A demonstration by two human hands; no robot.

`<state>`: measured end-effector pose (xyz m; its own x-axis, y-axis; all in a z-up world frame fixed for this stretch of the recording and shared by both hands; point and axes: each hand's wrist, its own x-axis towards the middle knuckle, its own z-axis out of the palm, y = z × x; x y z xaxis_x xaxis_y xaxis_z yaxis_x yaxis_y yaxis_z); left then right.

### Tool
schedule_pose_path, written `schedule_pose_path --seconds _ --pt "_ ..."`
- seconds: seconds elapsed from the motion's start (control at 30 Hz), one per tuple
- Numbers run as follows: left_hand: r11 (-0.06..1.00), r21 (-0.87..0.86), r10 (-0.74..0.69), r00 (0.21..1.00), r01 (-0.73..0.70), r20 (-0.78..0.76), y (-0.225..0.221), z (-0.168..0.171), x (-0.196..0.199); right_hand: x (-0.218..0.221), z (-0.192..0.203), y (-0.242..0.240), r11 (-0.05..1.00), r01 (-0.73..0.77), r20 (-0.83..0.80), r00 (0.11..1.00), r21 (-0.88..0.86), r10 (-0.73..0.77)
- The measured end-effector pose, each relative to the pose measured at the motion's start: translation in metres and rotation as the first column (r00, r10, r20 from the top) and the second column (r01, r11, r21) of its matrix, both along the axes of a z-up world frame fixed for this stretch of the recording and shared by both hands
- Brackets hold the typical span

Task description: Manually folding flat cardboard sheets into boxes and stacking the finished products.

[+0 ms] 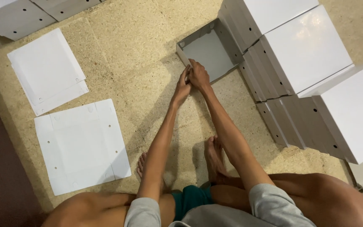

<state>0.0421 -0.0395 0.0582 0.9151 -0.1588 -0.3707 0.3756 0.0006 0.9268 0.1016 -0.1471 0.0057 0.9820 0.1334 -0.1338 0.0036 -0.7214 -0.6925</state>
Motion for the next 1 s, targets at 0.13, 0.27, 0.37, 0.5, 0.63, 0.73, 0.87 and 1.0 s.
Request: schedule_pose_path --seconds 0.13,0.27,0.37,0.5,0.63,0.73,0.87,1.0 --pt "0.922 0.253 -0.274 0.955 0.294 -0.110 0.030 -0.034 0.022 0.010 -0.017 0.001 0.995 0.054 0.027 0.998 -0.086 -0.051" --pt "0.921 0.326 -0.156 0.969 0.212 -0.190 0.227 -0.179 0.061 0.009 0.057 0.023 0.997 0.062 0.104 0.993 -0.048 -0.057" --pt "0.709 0.703 -0.150 0.985 0.044 0.089 0.353 -0.191 0.155 0.024 0.067 0.042 0.998 -0.017 0.415 0.909 -0.052 0.037" --pt "0.349 0.895 0.103 0.961 -0.276 0.256 0.488 0.008 0.111 0.044 0.091 0.085 0.909 -0.365 0.246 0.917 0.201 0.314" --pt "0.391 0.903 0.418 0.909 -0.176 -0.003 0.545 0.082 0.039 0.048 0.099 0.136 0.856 -0.453 -0.084 0.870 0.248 0.485" --pt "0.628 0.734 0.449 0.891 -0.257 -0.072 0.613 0.016 0.025 0.044 0.101 0.171 0.852 -0.389 -0.302 0.814 0.352 0.496" --pt "0.596 0.704 0.620 0.779 -0.385 -0.099 0.597 0.001 -0.036 0.047 0.082 0.220 0.887 -0.298 -0.503 0.739 0.353 0.448" --pt "0.594 0.704 0.678 0.714 -0.389 -0.177 0.593 -0.013 -0.058 0.050 0.049 0.272 0.905 -0.202 -0.531 0.753 0.376 0.389"
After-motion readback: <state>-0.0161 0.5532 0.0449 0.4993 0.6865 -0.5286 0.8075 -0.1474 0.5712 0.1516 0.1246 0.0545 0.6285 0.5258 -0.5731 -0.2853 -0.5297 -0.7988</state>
